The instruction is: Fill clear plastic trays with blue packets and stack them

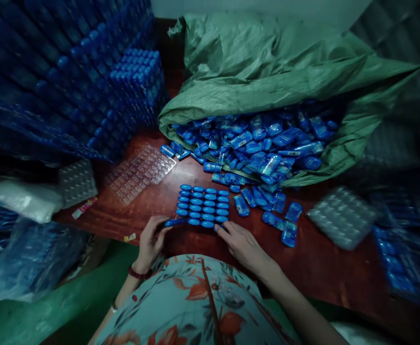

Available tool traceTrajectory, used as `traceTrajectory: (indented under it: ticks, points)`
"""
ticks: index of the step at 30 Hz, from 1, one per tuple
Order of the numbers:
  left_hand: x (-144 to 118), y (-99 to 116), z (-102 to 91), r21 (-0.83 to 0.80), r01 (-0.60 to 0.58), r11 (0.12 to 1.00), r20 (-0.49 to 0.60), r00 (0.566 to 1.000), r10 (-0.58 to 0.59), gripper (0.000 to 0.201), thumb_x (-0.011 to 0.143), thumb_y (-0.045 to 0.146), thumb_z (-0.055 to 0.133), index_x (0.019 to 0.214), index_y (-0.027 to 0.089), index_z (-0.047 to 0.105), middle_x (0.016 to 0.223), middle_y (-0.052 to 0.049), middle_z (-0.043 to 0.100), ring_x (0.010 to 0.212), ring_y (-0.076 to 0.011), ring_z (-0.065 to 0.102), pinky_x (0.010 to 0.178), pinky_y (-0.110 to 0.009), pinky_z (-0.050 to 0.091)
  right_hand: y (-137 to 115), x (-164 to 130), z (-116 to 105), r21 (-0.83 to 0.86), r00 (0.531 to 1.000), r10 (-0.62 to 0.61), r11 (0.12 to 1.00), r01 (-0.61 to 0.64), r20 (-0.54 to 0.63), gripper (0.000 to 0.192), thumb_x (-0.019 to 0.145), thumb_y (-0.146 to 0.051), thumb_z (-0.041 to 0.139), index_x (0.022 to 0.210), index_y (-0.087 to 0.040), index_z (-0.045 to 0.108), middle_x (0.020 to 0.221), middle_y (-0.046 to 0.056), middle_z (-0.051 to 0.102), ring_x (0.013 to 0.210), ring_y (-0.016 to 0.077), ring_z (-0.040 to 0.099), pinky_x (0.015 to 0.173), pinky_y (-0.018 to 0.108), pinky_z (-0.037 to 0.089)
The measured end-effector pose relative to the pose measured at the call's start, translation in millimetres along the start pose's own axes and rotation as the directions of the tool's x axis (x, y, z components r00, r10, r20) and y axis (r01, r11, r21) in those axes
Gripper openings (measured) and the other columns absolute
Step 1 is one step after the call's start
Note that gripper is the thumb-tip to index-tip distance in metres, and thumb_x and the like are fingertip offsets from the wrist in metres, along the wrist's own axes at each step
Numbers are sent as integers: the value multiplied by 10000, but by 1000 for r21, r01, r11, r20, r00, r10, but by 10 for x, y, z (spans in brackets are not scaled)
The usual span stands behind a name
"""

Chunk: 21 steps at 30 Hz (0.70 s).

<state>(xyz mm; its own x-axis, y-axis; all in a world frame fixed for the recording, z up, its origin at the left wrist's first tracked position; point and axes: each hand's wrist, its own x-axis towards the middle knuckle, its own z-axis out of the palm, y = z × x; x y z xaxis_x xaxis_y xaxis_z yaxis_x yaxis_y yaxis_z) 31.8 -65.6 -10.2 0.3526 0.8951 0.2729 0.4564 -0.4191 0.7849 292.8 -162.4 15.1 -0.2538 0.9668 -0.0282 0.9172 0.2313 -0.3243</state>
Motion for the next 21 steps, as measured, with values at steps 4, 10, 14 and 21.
traceTrajectory:
  ticks: [4,10,14,21]
  points:
    - [80,-45,67,117,-149,982,196,973,125,255,899,125,387,1096,190,535,980,-71,596,889,-147,601,774,-270,523,20,38,9,-35,999,-18,999,17,-38,423,824,-19,400,1160,-211,570,932,61,591,821,164,542,739,289,467]
    - [184,-136,-44,236,-455,859,427,842,329,412,878,42,300,1209,177,504,953,-77,595,823,-134,609,715,-222,523,-29,-46,228,-124,948,43,988,-86,-315,439,842,-46,406,1189,-241,589,938,88,573,845,183,493,695,295,392]
    - [258,-141,-4,214,-531,820,507,778,372,448,860,24,288,1211,196,505,1068,-104,598,937,-165,607,789,-257,528,-46,-36,339,-96,896,66,988,-120,-439,442,843,-50,416,1183,-262,602,910,77,562,844,174,490,699,289,389]
    - [183,-243,65,245,-599,762,504,750,428,487,890,85,363,1318,306,431,1191,-75,596,1053,-171,588,896,-283,502,-24,-130,449,139,844,175,983,-120,-507,421,850,-222,533,1242,-375,546,1002,66,589,917,214,566,767,359,483]
